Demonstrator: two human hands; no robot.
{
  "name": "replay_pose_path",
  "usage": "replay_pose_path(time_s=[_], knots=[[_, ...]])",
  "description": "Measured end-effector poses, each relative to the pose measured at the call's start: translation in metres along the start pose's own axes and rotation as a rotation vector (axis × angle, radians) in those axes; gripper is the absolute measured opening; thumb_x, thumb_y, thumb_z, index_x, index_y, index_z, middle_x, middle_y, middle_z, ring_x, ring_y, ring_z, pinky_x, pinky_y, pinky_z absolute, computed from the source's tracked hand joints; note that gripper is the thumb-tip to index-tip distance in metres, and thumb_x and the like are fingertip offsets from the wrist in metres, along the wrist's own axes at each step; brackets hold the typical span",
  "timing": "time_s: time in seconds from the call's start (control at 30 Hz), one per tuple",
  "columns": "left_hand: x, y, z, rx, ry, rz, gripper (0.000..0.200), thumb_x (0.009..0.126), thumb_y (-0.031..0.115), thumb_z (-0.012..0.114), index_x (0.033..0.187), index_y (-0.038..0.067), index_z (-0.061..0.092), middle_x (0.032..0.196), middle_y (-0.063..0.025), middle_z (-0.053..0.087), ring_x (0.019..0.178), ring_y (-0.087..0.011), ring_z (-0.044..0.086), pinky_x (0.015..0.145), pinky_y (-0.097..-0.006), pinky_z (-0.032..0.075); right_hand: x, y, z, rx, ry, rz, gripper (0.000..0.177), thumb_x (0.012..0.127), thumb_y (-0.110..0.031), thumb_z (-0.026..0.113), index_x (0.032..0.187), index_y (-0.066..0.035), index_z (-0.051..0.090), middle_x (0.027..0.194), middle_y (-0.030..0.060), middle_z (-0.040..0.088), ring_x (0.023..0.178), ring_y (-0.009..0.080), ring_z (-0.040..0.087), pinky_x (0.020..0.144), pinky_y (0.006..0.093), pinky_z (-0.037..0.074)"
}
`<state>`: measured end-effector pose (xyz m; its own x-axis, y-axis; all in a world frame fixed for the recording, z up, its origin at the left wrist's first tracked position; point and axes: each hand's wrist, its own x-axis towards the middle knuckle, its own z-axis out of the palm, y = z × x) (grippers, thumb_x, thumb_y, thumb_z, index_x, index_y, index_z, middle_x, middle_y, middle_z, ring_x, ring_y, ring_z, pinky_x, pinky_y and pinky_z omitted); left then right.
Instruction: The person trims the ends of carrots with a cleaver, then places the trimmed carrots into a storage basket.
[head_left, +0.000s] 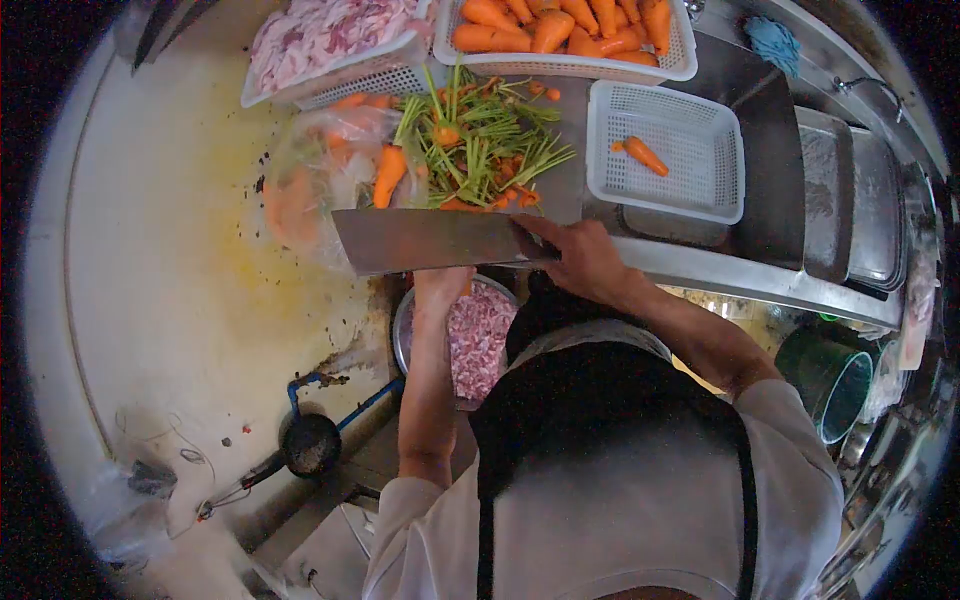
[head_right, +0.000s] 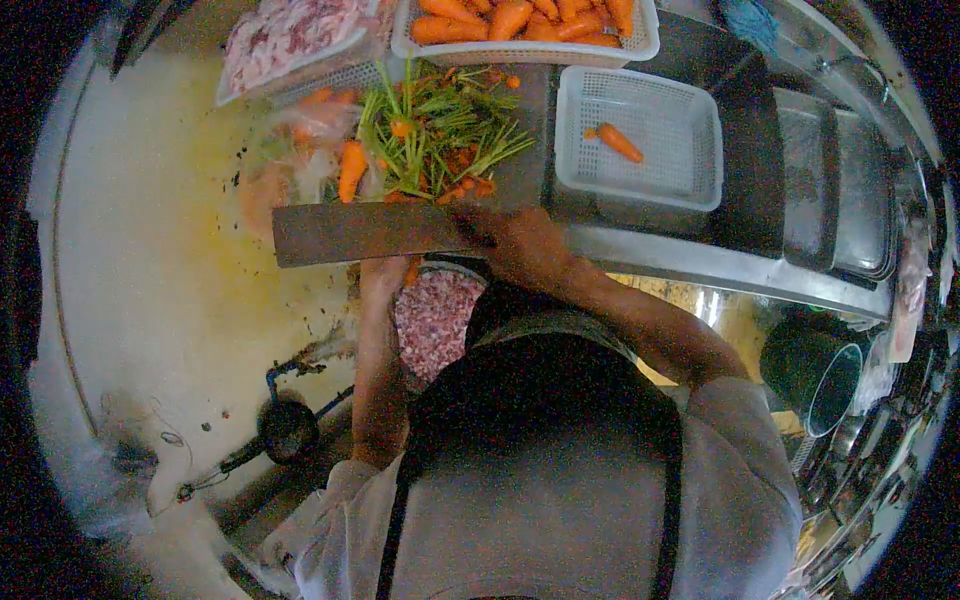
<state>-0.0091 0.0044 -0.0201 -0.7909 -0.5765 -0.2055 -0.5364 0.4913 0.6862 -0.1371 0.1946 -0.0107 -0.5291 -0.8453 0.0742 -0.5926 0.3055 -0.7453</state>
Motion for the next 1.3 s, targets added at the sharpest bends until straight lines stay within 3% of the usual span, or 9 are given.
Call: replay_pose_path(time_s=[0.1,0.17,0.27,0.6,0.67,0.77,0.97,1.17,1.3], knots=[[0.0,-0.016,0.003,-0.066,0.111,0.128,0.032,0.081,0.013,0.07,0.109,0.002,0.061,0.101,-0.0081,0.063,0.095,-0.0183,0.06,0.085,-0.0328,0.049,-0.001,0.002,0.002,0.048,0.021,-0.011,0.056,0.075,-0.014,0.068,0.13,-0.015,0.054,0.078,0.0207,0.066,0.073,0.0396,0.065,0.066,0.0491,0.052],[0.016,-0.063,-0.001,0.272,-0.055,0.107,0.042,0.091,0.032,0.058,0.124,0.007,0.057,0.121,-0.0151,0.061,0.116,-0.0299,0.055,0.1,-0.041,0.041,0.0,-0.002,-0.002,-0.016,-0.034,-0.033,0.058,0.077,-0.012,0.065,0.133,-0.016,0.051,0.077,0.0207,0.066,0.071,0.0397,0.065,0.065,0.0495,0.052],[0.021,-0.137,0.015,0.111,0.174,0.288,0.039,0.089,0.032,0.061,0.117,0.004,0.06,0.108,-0.0121,0.066,0.098,-0.0294,0.062,0.09,-0.0405,0.048,0.003,0.002,0.003,-0.09,-0.025,-0.104,0.059,0.079,-0.012,0.064,0.136,-0.017,0.048,0.077,0.02,0.065,0.068,0.04,0.064,0.062,0.0497,0.051],[-0.017,-0.042,-0.02,-0.214,0.058,-0.214,0.045,0.077,0.006,0.069,0.119,0.001,0.054,0.098,-0.0091,0.062,0.089,-0.0181,0.06,0.079,-0.0317,0.05,0.029,0.028,0.033,-0.059,0.08,-0.26,0.048,0.083,-0.015,0.06,0.131,-0.013,0.054,0.08,0.0202,0.065,0.068,0.0391,0.063,0.063,0.0498,0.049],[-0.038,0.001,-0.045,-0.916,0.003,-0.156,0.045,0.07,-0.002,0.065,0.114,0.0,0.055,0.089,-0.0081,0.062,0.077,-0.0137,0.059,0.069,-0.0287,0.05,0.029,0.05,0.034,-0.291,-0.048,-0.084,0.046,0.081,-0.014,0.061,0.127,-0.014,0.058,0.082,0.0204,0.066,0.072,0.0379,0.065,0.066,0.0484,0.05],[-0.04,0.021,-0.062,-0.836,0.082,-0.012,0.046,0.065,-0.004,0.061,0.11,0.0,0.056,0.081,-0.0065,0.06,0.068,-0.0109,0.058,0.064,-0.026,0.049,0.038,0.111,0.043,-0.321,-0.159,0.098,0.044,0.079,-0.012,0.06,0.123,-0.014,0.061,0.086,0.0198,0.067,0.078,0.0371,0.066,0.07,0.0467,0.052],[-0.028,0.028,-0.051,-0.384,0.193,-0.001,0.044,0.07,0.001,0.066,0.113,0.0,0.056,0.092,-0.007,0.062,0.085,-0.0162,0.061,0.073,-0.0307,0.051,0.026,0.017,0.007,-0.107,-0.176,-0.007,0.047,0.084,-0.022,0.059,0.128,-0.01,0.053,0.091,0.021,0.067,0.082,0.0411,0.066,0.075,0.0527,0.053],[-0.013,-0.025,0.002,-0.549,0.286,0.107,0.037,0.077,0.008,0.068,0.112,0.002,0.058,0.104,-0.0097,0.061,0.099,-0.017,0.057,0.08,-0.0333,0.05,0.011,-0.018,0.011,-0.017,0.116,-0.306,0.052,0.079,-0.014,0.065,0.13,-0.015,0.055,0.088,0.0173,0.068,0.078,0.0375,0.066,0.07,0.0461,0.052],[-0.013,-0.053,0.018,-0.651,0.367,0.164,0.034,0.081,0.012,0.07,0.112,0.002,0.059,0.111,-0.0113,0.06,0.107,-0.0175,0.055,0.084,-0.0348,0.05,0.01,-0.009,0.02,-0.023,-0.082,-0.111,0.052,0.08,-0.017,0.066,0.131,-0.015,0.053,0.087,0.0175,0.068,0.076,0.038,0.065,0.07,0.0481,0.051]])
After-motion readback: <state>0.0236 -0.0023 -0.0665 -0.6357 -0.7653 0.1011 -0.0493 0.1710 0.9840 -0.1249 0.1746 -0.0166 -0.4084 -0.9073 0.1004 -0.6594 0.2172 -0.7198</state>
